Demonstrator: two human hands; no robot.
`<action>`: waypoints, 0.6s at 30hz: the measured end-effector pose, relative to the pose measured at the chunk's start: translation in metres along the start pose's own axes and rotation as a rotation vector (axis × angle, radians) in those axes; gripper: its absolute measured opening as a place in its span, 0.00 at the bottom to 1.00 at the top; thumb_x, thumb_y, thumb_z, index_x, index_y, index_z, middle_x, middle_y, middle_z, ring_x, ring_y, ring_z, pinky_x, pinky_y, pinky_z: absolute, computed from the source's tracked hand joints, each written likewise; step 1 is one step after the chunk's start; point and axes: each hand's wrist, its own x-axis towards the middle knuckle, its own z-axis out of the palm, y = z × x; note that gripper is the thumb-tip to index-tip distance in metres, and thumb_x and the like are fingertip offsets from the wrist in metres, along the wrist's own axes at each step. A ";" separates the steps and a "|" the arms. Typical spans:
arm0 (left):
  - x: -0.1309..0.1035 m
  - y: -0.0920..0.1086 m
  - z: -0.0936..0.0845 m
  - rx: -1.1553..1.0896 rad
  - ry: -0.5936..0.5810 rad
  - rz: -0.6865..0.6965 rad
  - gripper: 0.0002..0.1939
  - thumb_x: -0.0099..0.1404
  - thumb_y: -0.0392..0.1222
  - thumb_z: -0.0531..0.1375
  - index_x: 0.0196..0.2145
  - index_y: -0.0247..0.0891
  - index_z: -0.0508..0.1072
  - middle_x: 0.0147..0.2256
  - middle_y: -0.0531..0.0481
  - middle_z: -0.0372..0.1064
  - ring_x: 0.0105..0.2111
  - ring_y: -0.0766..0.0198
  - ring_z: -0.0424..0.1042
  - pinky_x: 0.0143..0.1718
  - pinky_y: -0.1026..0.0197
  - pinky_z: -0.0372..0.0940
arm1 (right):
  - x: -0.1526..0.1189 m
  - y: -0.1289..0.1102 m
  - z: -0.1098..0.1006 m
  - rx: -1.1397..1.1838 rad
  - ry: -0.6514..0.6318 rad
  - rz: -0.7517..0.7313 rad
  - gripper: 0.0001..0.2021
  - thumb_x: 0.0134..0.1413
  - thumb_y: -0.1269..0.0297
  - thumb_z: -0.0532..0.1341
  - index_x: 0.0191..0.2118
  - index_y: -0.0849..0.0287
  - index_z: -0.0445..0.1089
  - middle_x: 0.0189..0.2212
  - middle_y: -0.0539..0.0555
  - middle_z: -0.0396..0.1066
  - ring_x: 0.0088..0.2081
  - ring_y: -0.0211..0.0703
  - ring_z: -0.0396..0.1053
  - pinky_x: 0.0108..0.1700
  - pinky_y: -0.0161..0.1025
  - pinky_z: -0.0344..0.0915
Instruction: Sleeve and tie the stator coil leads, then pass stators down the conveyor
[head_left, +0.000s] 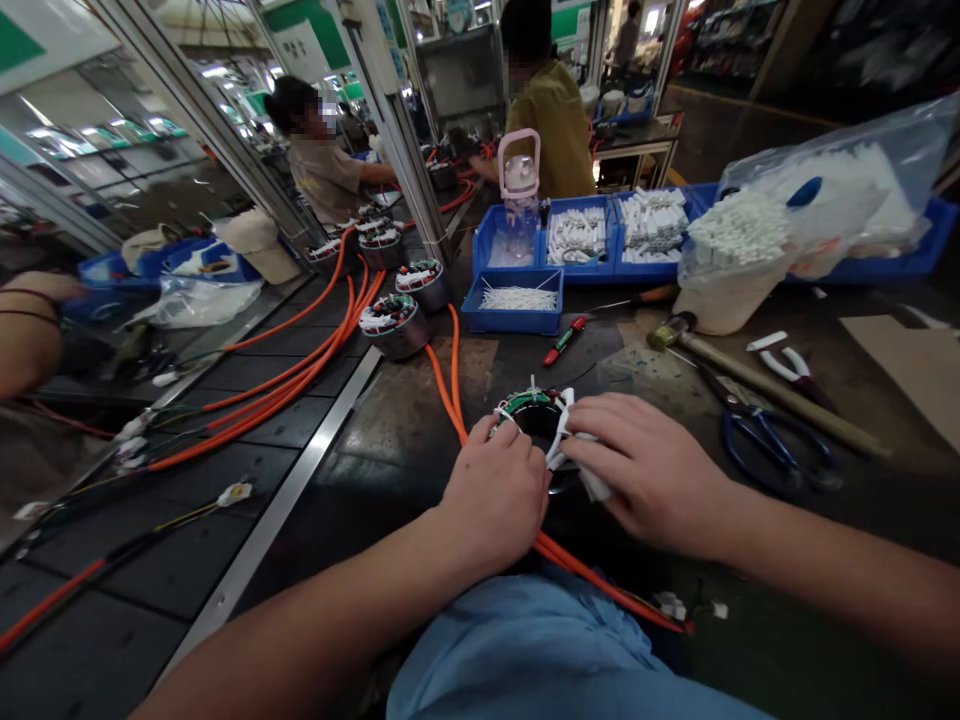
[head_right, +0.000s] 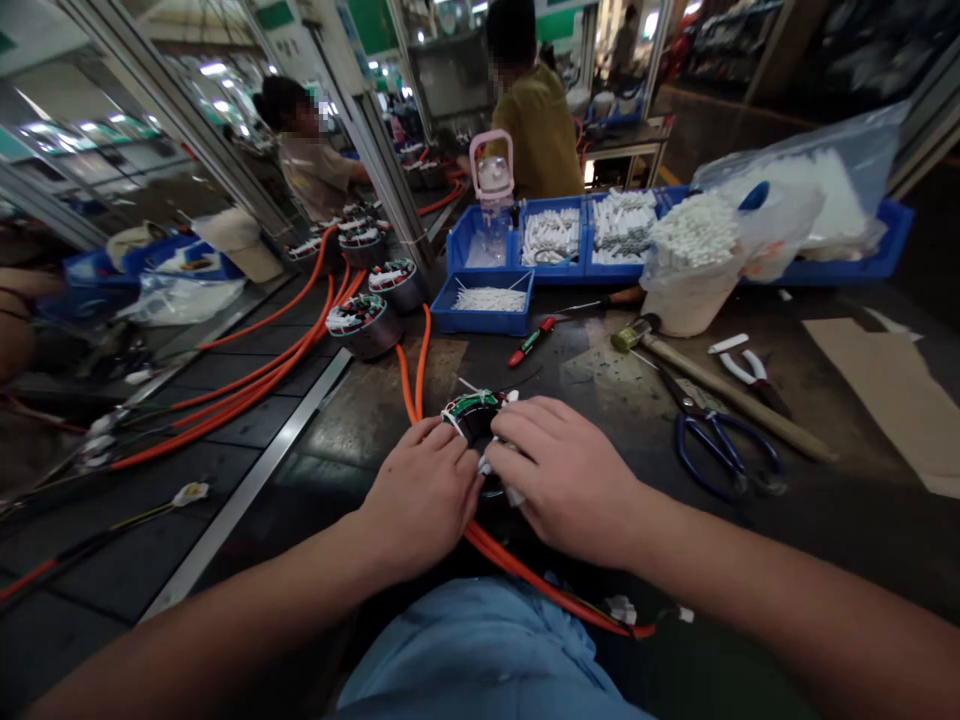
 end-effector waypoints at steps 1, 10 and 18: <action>0.001 0.001 0.001 0.004 0.016 0.002 0.11 0.63 0.39 0.50 0.32 0.33 0.71 0.32 0.45 0.69 0.40 0.55 0.64 0.50 0.47 0.56 | -0.002 -0.002 0.005 -0.030 0.037 -0.010 0.15 0.55 0.70 0.50 0.45 0.67 0.68 0.47 0.62 0.64 0.52 0.52 0.56 0.56 0.49 0.52; -0.045 -0.012 0.012 -0.307 0.580 -0.175 0.22 0.59 0.42 0.55 0.52 0.36 0.61 0.48 0.41 0.61 0.51 0.54 0.58 0.56 0.44 0.52 | -0.003 0.020 0.059 -0.135 0.216 -0.174 0.19 0.62 0.59 0.45 0.31 0.61 0.68 0.32 0.55 0.69 0.39 0.45 0.64 0.45 0.44 0.56; -0.040 0.004 0.031 -0.310 0.344 -0.110 0.22 0.62 0.46 0.54 0.51 0.31 0.63 0.48 0.38 0.64 0.53 0.50 0.56 0.56 0.44 0.53 | -0.002 0.019 0.056 -0.090 0.248 -0.171 0.17 0.62 0.62 0.45 0.31 0.61 0.68 0.31 0.54 0.69 0.39 0.44 0.64 0.45 0.43 0.55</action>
